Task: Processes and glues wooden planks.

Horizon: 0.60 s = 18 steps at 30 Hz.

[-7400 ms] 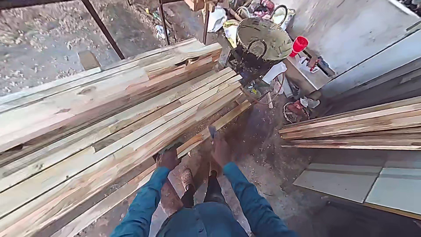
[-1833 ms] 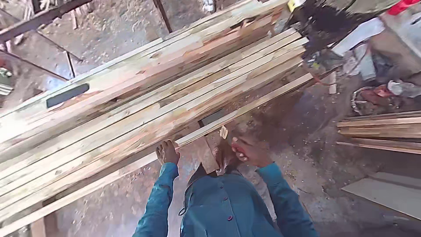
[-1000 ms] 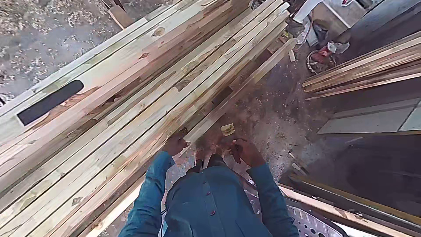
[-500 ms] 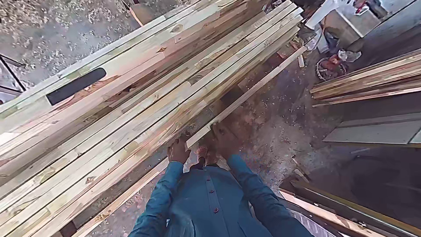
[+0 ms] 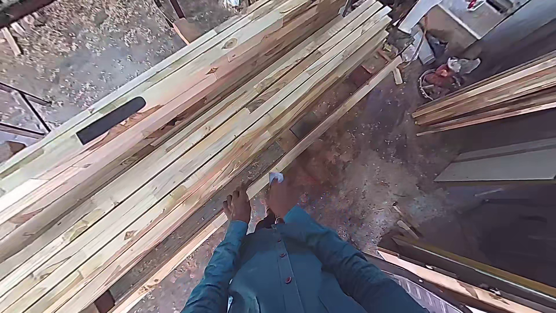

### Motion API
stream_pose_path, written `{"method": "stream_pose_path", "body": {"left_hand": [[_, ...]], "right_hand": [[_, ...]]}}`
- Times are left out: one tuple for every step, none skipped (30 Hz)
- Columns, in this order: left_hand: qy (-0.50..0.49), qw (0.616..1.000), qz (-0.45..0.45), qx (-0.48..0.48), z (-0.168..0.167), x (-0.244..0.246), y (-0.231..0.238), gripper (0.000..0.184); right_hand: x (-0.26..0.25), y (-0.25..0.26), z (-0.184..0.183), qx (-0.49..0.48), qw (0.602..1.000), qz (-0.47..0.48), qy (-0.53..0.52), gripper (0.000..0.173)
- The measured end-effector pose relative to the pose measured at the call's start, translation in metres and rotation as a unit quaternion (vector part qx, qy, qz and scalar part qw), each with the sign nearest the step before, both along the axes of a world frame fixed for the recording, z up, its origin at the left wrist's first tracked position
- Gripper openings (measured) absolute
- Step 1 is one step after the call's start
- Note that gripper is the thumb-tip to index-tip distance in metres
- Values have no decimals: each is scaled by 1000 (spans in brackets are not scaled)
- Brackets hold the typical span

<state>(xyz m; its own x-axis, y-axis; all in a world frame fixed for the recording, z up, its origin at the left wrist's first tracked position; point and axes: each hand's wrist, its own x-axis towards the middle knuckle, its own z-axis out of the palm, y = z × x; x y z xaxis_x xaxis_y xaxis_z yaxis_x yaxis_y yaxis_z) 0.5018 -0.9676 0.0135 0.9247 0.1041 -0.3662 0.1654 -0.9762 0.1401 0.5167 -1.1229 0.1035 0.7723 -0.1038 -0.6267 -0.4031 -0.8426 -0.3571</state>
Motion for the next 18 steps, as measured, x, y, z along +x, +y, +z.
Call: {"method": "stream_pose_path", "body": {"left_hand": [[-25,1000,-8,8,-2,-2,0,49],[-40,999,-23,22,-3,-1,1,50],[-33,998,-38,28,-2,3,3,54],[8,999,-47,17,1,9,9,60],[65,996,-52,-15,7,21,18,72],[121,989,-56,-58,11,34,29,83],[175,978,-61,-99,15,42,38,89],[209,967,-63,-128,18,46,43,90],[222,962,-63,-144,18,48,46,91],[222,961,-62,-156,15,49,50,92],[213,961,-58,-169,8,50,54,92],[206,960,-55,-181,0,48,59,93],[205,959,-52,-187,-5,47,62,93],[204,960,-45,-187,-8,47,63,92],[202,962,-33,-181,-7,45,61,90],[201,965,-16,-166,-5,41,58,87],[193,971,2,-142,-3,36,55,84],[175,977,15,-120,0,30,50,79]], "right_hand": [[-10,15,5,15,999,21,22,56],[-15,22,10,24,998,42,36,55],[-16,20,12,33,997,58,40,53],[-15,13,12,43,997,62,35,47],[-11,2,11,50,997,60,15,42],[-3,-11,10,53,997,52,-22,41],[2,-23,5,55,996,35,-66,43],[8,-34,-2,46,994,21,-93,50],[15,-43,-10,34,992,8,-121,56],[22,-49,-23,25,987,-7,-156,59],[25,-51,-37,19,984,-19,-175,62],[22,-48,-54,12,982,-21,-187,64],[14,-43,-71,12,983,-12,-184,67],[3,-34,-82,-1,987,13,-161,69],[-10,-24,-87,-23,990,46,-129,73],[-25,-14,-85,-38,991,71,-104,75],[-34,-7,-76,-45,992,81,-80,77],[-36,-9,-60,-37,995,76,-57,74]]}}
